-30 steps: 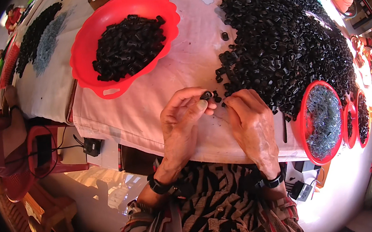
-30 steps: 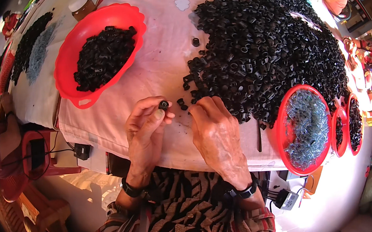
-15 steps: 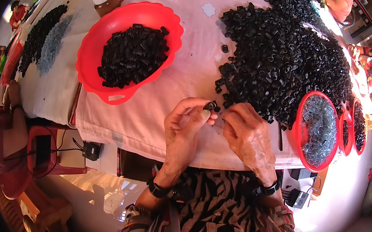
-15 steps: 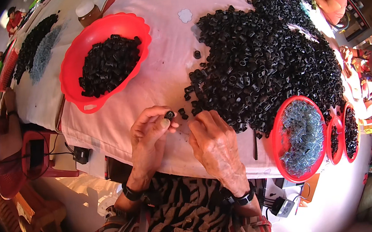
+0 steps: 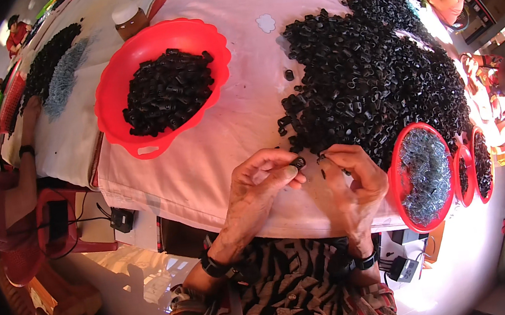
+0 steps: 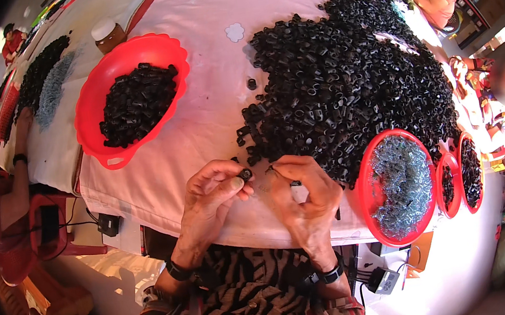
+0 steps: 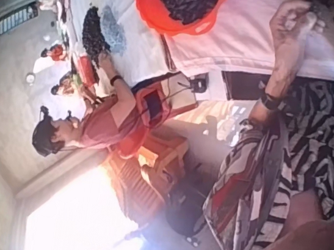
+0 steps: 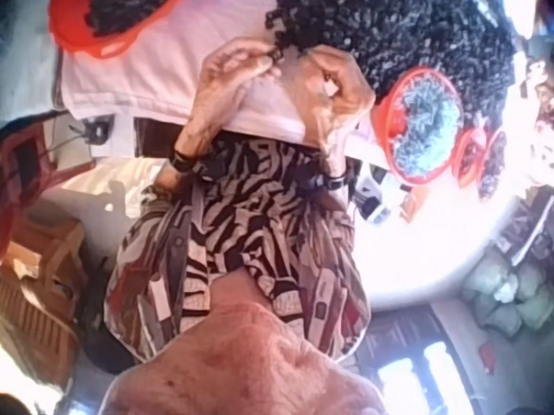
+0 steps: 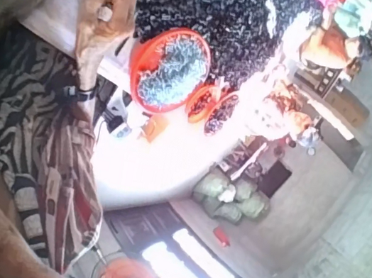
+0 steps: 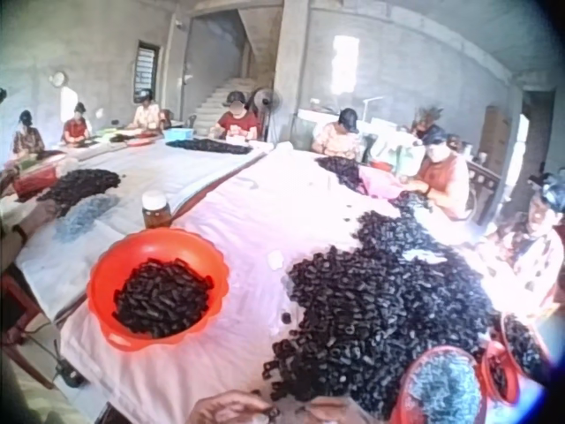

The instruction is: The recorder sorts small black shoe components, possibly eyelets or clips, at a table with other workers.

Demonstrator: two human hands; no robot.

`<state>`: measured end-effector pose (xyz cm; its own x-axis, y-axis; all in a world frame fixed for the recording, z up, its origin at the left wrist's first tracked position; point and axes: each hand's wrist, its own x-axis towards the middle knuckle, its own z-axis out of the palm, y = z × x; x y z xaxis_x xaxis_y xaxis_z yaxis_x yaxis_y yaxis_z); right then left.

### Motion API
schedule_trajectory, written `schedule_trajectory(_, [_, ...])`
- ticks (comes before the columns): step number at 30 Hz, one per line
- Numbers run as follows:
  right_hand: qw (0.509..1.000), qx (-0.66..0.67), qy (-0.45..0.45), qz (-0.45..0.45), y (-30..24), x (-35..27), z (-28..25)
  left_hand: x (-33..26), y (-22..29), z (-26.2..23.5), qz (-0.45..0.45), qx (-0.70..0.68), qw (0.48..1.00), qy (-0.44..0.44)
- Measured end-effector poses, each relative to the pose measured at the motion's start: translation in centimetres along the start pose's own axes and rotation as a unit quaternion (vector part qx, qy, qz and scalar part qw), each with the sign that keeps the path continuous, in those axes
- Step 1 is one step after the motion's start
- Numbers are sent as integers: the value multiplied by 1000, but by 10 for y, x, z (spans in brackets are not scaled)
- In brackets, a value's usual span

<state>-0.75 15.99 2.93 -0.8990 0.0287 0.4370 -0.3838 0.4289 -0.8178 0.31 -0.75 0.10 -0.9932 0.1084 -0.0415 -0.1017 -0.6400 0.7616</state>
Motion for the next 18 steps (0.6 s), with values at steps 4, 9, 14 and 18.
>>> schedule_trajectory(4, [966,230,-11,118,-6,-1,-1,1,-7,3,1,4,1000,-13])
schedule_trajectory(9, [957,255,-8,140,-5,-1,0,1,-4,9,-2,37,999,-13])
schedule_trajectory(14, [971,208,-5,118,-1,-3,3,2,-6,9,8,38,999,-17])
schedule_trajectory(18, [981,171,-11,92,-1,-2,5,0,-5,10,7,27,1000,-9])
